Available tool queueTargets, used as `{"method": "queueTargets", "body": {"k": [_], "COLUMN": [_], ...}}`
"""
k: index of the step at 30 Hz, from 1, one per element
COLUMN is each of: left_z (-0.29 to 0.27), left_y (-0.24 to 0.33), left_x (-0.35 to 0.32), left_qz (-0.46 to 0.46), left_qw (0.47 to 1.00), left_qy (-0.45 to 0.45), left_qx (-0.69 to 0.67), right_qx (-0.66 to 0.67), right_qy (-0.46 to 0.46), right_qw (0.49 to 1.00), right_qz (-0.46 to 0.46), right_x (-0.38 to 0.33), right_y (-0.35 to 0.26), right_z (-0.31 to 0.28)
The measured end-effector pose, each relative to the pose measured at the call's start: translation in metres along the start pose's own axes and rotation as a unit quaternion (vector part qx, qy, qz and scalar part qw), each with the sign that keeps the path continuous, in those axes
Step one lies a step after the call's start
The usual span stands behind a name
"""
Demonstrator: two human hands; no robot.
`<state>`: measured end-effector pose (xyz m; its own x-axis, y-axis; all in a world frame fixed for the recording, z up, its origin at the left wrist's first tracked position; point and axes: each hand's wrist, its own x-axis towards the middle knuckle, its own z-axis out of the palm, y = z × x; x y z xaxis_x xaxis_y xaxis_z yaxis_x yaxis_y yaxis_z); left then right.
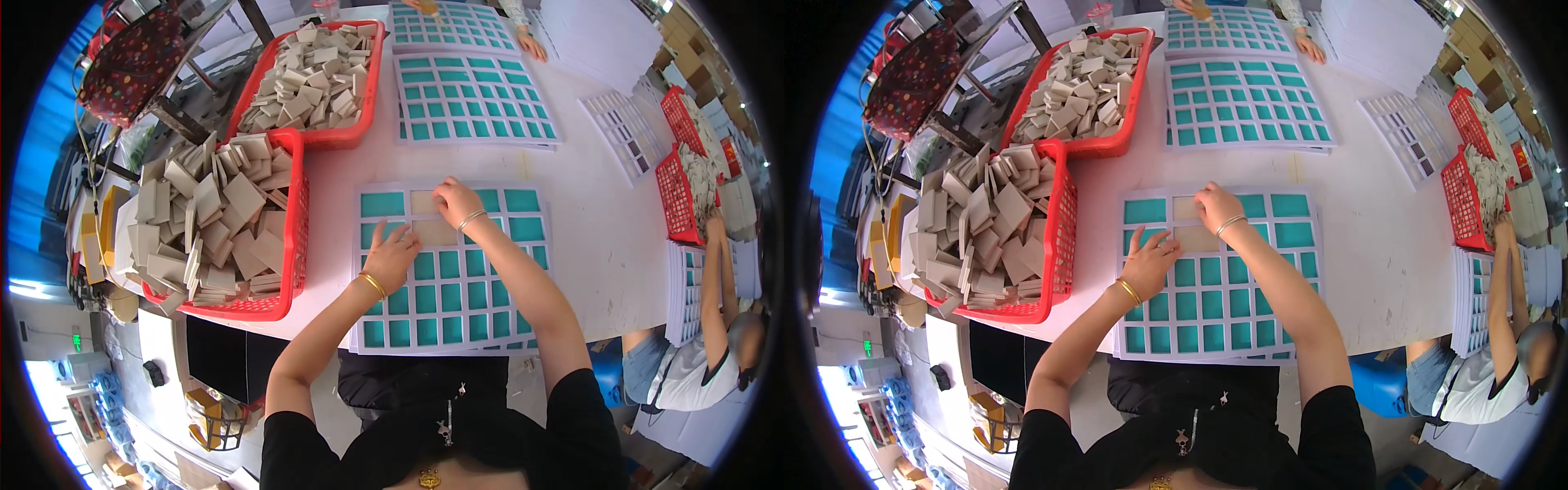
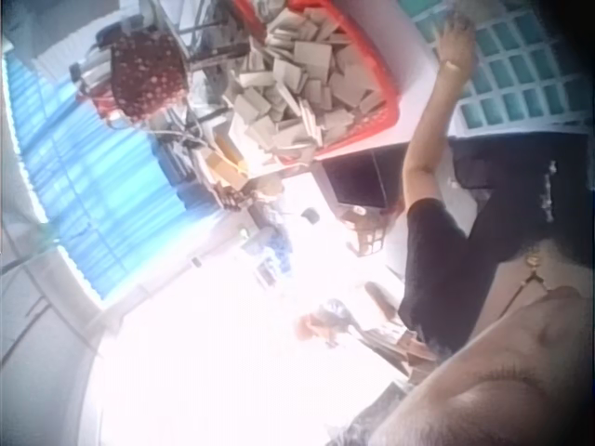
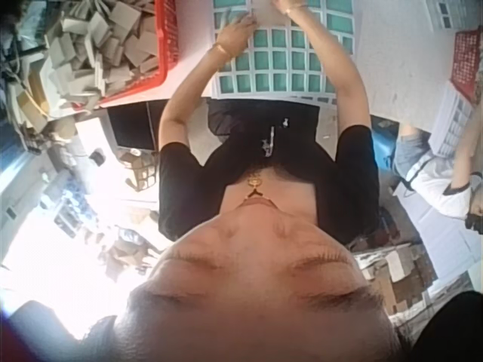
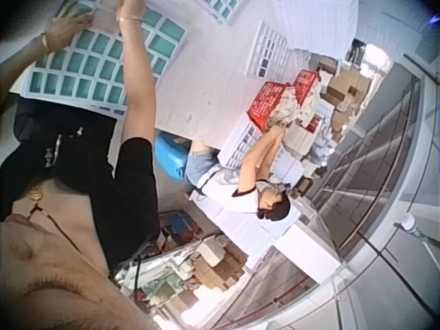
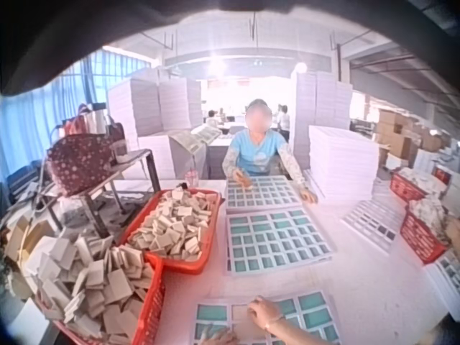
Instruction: The person places small rectangular tiles from red baskets into the slots of white grid trays with teal inserts. They handle the tiles one at a time, filling each slot and stacking completed trays on the table.
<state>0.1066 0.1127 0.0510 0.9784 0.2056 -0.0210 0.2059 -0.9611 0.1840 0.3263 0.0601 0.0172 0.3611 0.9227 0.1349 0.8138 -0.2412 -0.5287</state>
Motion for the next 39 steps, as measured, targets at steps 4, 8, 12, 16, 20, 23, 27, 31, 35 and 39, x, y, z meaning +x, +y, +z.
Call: {"method": "queueTargets", "body": {"k": [4, 8, 12, 16, 20, 23, 27, 31, 35, 39], "left_z": [-0.008, -0.035, -0.058, -0.108, -0.139, -0.154, -0.143, -0.124, -0.125, -0.129], "left_y": [-0.004, 0.0, -0.03, -0.112, -0.23, -0.268, -0.279, -0.311, -0.291, -0.294], "left_x": [0.017, 0.047, 0.088, 0.127, 0.124, 0.119, 0.132, 0.138, 0.134, 0.128], "left_qz": [0.016, -0.017, -0.117, -0.22, -0.329, -0.435, -0.428, -0.453, -0.396, -0.249], "left_qw": [0.998, 0.983, 0.979, 0.921, 0.87, 0.88, 0.899, 0.873, 0.828, 0.77], "left_qy": [-0.029, -0.15, 0.145, 0.304, 0.366, 0.172, 0.078, 0.18, 0.396, 0.566], "left_qx": [0.052, 0.104, -0.084, -0.101, 0.022, 0.081, 0.052, 0.028, 0.008, -0.158], "right_qx": [-0.154, -0.17, -0.212, -0.186, -0.163, -0.15, -0.131, -0.117, -0.126, -0.143], "right_qy": [-0.013, -0.072, -0.094, -0.095, -0.079, -0.082, -0.081, -0.068, -0.079, -0.098], "right_qw": [0.983, 0.98, 0.971, 0.976, 0.981, 0.984, 0.986, 0.988, 0.987, 0.983], "right_qz": [-0.097, -0.071, -0.063, -0.057, -0.063, -0.056, -0.065, -0.081, -0.062, -0.06], "right_x": [-0.007, -0.014, -0.014, -0.017, -0.018, -0.017, -0.02, -0.021, -0.026, -0.022], "right_y": [-0.011, -0.024, -0.029, -0.03, -0.031, -0.031, -0.031, -0.029, -0.026, -0.031], "right_z": [-0.01, -0.006, -0.009, -0.01, -0.007, -0.008, -0.016, -0.014, -0.014, -0.011]}}
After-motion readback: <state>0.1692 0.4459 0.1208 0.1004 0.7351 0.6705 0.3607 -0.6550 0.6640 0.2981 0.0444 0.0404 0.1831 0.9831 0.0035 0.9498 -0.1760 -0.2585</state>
